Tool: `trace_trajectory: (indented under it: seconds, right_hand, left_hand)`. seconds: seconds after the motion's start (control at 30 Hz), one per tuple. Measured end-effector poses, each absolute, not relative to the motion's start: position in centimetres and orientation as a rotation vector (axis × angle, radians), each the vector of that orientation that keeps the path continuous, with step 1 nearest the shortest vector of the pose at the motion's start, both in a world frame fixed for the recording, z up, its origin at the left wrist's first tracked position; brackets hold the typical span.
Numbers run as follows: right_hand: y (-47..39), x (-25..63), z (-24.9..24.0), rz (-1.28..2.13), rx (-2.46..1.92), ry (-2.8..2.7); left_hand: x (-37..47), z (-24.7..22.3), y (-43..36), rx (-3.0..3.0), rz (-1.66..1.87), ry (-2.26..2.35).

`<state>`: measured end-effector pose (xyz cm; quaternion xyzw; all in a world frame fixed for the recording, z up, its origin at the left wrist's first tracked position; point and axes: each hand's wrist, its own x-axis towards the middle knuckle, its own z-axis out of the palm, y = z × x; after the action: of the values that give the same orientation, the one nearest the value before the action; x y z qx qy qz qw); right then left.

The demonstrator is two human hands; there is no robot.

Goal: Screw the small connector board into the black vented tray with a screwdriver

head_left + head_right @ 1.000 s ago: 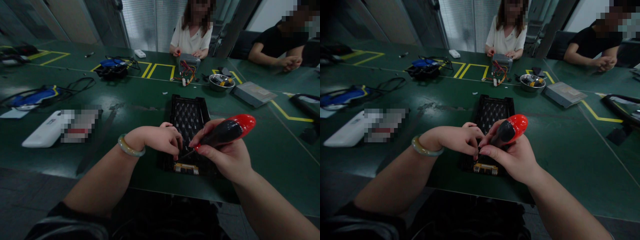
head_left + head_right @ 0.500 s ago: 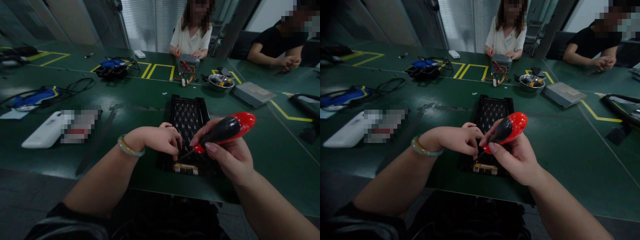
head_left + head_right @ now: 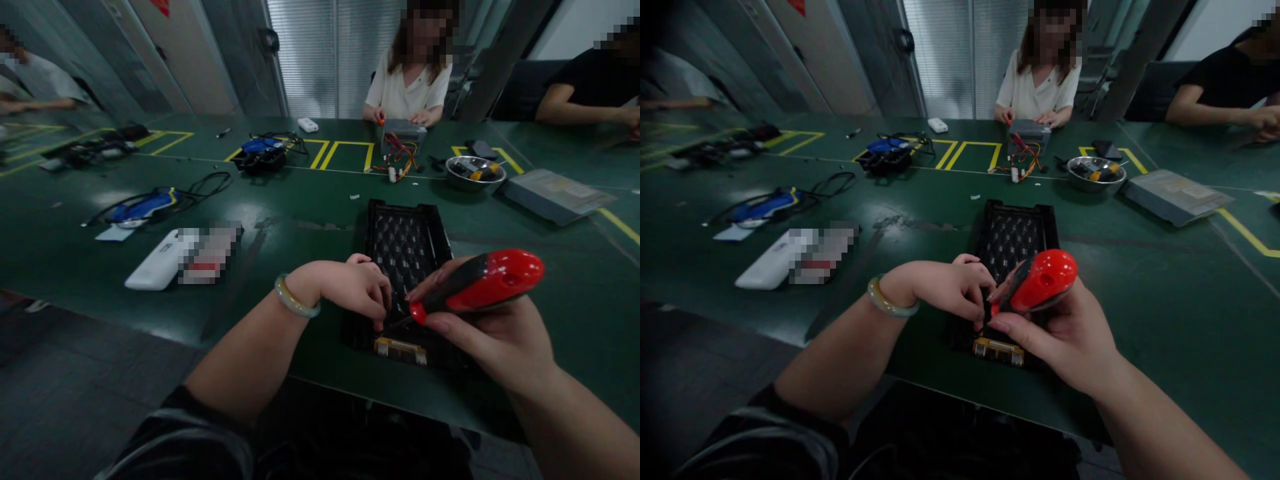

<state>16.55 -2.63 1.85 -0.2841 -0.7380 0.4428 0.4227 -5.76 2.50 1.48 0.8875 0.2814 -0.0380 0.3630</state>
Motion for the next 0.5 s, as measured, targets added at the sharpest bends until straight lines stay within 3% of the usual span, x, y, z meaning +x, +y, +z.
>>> trace_trajectory:
  seconds: [0.5]
  right_hand:
    - [-2.63, 16.61, 1.06, 0.793, -0.822, -1.947]
  left_hand:
    - [-5.62, 1.05, 2.44, 2.279, -0.03, 0.78]
